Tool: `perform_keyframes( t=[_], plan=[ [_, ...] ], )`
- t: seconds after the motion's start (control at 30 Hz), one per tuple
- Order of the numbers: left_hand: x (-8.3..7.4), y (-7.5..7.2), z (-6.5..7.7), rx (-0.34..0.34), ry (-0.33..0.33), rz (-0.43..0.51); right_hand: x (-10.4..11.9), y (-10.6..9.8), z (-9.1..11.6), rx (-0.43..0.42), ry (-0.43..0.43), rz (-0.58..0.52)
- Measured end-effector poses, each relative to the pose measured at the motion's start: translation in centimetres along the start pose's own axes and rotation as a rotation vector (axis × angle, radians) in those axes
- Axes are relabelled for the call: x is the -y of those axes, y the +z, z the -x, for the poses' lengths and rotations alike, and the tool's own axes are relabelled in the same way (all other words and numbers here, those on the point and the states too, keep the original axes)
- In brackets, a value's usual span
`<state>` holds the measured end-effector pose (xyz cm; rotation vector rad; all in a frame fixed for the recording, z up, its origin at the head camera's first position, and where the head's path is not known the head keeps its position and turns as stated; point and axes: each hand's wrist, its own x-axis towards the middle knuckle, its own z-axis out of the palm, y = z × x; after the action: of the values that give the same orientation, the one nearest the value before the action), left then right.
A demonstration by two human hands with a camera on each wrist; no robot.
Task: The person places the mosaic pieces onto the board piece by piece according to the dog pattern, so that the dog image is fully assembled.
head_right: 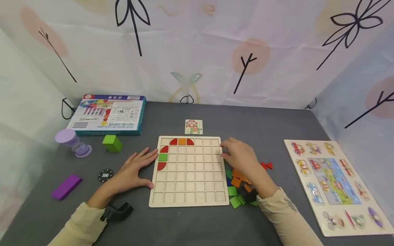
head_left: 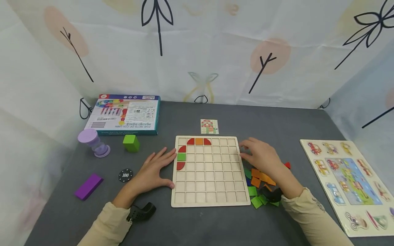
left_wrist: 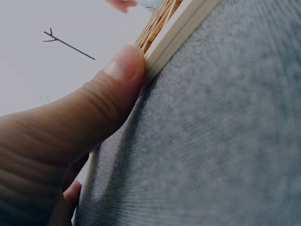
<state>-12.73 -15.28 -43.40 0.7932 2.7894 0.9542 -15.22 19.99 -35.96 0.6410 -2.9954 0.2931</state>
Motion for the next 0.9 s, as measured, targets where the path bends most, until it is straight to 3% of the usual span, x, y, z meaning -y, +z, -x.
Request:
perform_keyframes(
  t=[0.17, 0.37, 0.9],
  plan=[
    [0.1, 0.0, 0.0, 0.003, -0.003, -0.002, -3.6, -0.4, 1.8, 0.044, 0.125, 0.017],
    [0.2, 0.0, 0.0, 0.005, -0.003, -0.005, -5.8, -0.7, 3.2, 0.084, 0.215, 0.019],
    [0.3, 0.1, 0.0, 0.001, 0.01, 0.002, -7.2, -1.1, 3.2, 0.106, 0.224, -0.004]
  ],
)
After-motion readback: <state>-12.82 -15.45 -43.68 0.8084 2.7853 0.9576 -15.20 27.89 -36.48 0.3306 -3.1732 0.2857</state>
